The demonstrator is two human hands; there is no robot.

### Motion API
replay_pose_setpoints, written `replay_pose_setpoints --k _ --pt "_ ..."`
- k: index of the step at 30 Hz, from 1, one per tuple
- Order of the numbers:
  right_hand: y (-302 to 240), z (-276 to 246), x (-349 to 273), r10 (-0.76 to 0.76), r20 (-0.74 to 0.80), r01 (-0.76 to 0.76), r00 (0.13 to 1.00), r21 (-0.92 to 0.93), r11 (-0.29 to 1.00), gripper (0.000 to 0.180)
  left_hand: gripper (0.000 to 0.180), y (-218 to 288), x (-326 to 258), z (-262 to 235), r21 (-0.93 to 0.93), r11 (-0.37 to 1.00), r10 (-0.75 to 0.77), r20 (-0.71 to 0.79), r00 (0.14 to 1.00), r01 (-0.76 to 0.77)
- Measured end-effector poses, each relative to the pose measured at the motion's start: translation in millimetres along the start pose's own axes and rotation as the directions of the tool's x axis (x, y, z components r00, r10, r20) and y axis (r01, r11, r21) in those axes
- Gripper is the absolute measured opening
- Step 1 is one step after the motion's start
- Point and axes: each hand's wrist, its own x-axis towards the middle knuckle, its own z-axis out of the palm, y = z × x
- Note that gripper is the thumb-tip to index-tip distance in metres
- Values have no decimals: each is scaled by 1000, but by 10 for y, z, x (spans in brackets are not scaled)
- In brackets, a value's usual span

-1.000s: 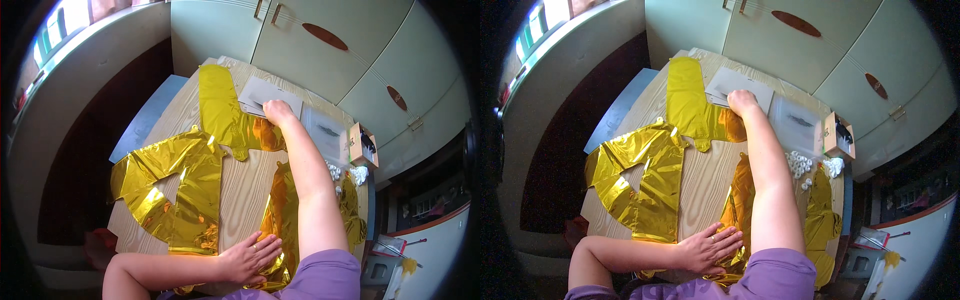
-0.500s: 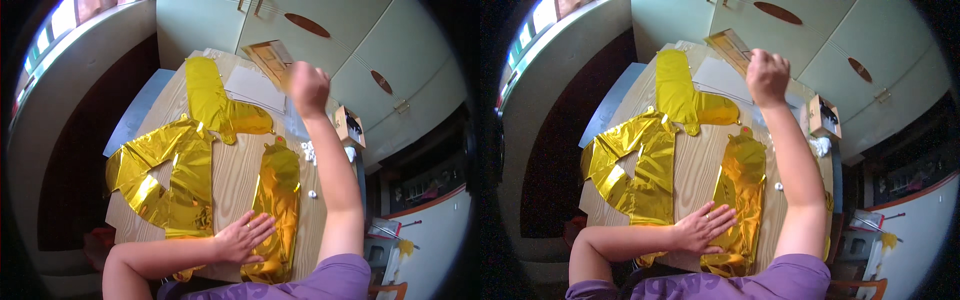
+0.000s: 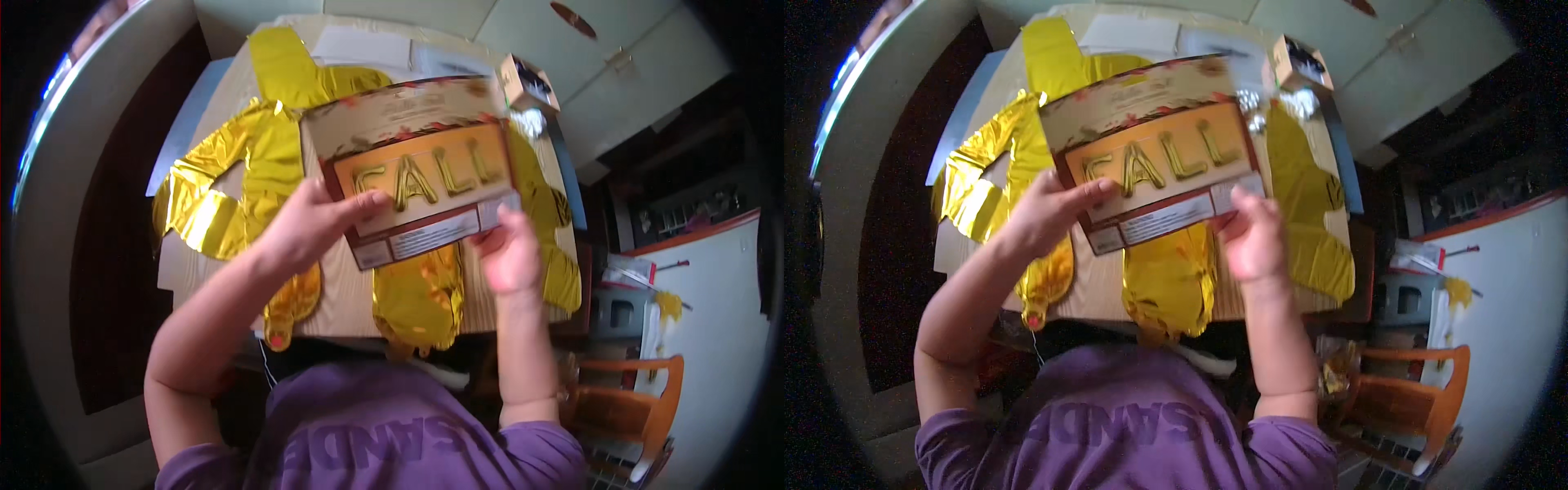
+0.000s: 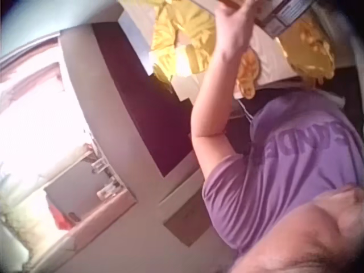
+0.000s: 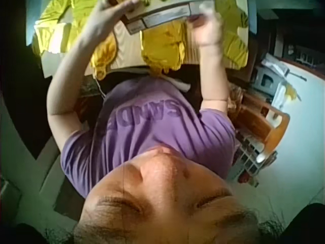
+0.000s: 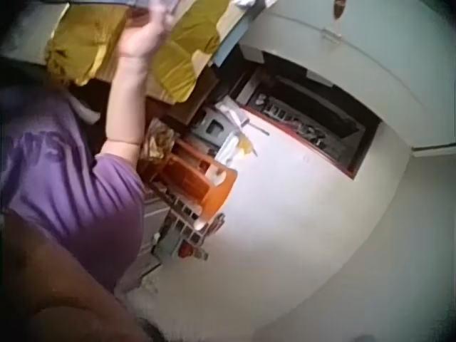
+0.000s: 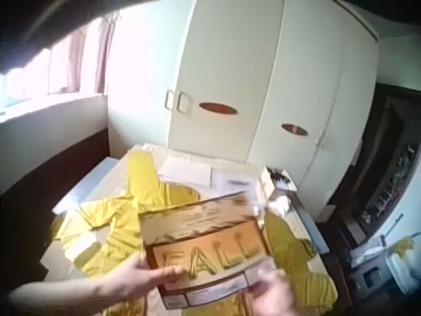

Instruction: The recorder is folding gold foil letter-shaped balloons and placing them into cardboard sleeves at a table.

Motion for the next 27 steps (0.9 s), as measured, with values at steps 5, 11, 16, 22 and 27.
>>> replay_pose_setpoints --k 5,11,16,22,27 --pt "-142 -478 -57 -35 52 54 998 -441 896 9 38 -97 231 -6 437 897 98 -45 994 -69" --pt "180 -919 131 -11 -35 -31 999 -967 251 30 70 -796 227 6 970 205 482 13 876 -127" --pt "48 -519 -239 -286 112 28 952 -959 -281 51 57 -872 -13 53 822 31 427 504 751 -569" --pt "48 -506 -1187 147 644 653 751 -689 -315 72 42 -963 -169 -22 783 231 402 464 789 -578" --pt "592 -754 -1149 -131 864 694 486 -473 -543 25 39 -966 -227 38 769 196 402 503 765 -609"
